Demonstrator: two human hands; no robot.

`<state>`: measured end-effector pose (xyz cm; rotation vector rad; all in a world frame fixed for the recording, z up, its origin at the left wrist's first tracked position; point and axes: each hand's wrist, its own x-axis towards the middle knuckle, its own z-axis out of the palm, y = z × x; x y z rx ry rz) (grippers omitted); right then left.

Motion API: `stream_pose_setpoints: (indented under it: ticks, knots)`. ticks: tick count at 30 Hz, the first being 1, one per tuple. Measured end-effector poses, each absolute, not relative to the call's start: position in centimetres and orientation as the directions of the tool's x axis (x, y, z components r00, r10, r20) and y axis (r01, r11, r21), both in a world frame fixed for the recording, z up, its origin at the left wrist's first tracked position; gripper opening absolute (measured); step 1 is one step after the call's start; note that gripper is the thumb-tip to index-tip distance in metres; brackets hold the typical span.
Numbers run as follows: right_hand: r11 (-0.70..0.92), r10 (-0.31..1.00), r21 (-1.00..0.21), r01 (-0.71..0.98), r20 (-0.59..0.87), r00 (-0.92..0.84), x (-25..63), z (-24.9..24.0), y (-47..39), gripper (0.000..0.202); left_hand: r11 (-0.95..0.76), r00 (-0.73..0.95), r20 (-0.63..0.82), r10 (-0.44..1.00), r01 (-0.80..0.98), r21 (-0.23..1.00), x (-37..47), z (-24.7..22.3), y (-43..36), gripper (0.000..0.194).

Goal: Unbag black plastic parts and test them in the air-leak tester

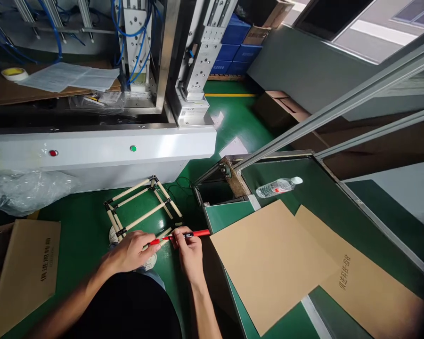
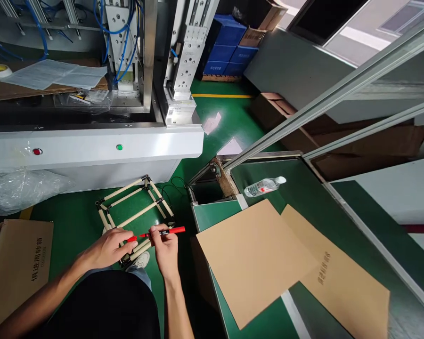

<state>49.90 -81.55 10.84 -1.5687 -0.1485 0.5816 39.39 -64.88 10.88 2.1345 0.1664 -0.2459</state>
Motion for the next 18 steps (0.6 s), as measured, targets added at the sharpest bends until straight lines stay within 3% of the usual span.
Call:
stream_pose_setpoints:
  ticks: [18]
  knots:
    - [-0.199, 0.611, -0.965, -0.168, -0.256, 0.749, 48.5, 11.7, -77.7, 0.057, -0.588, 0.968, -0.21, 0.136, 0.249, 0.769, 36.4, 9.9, -63.0, 0.038]
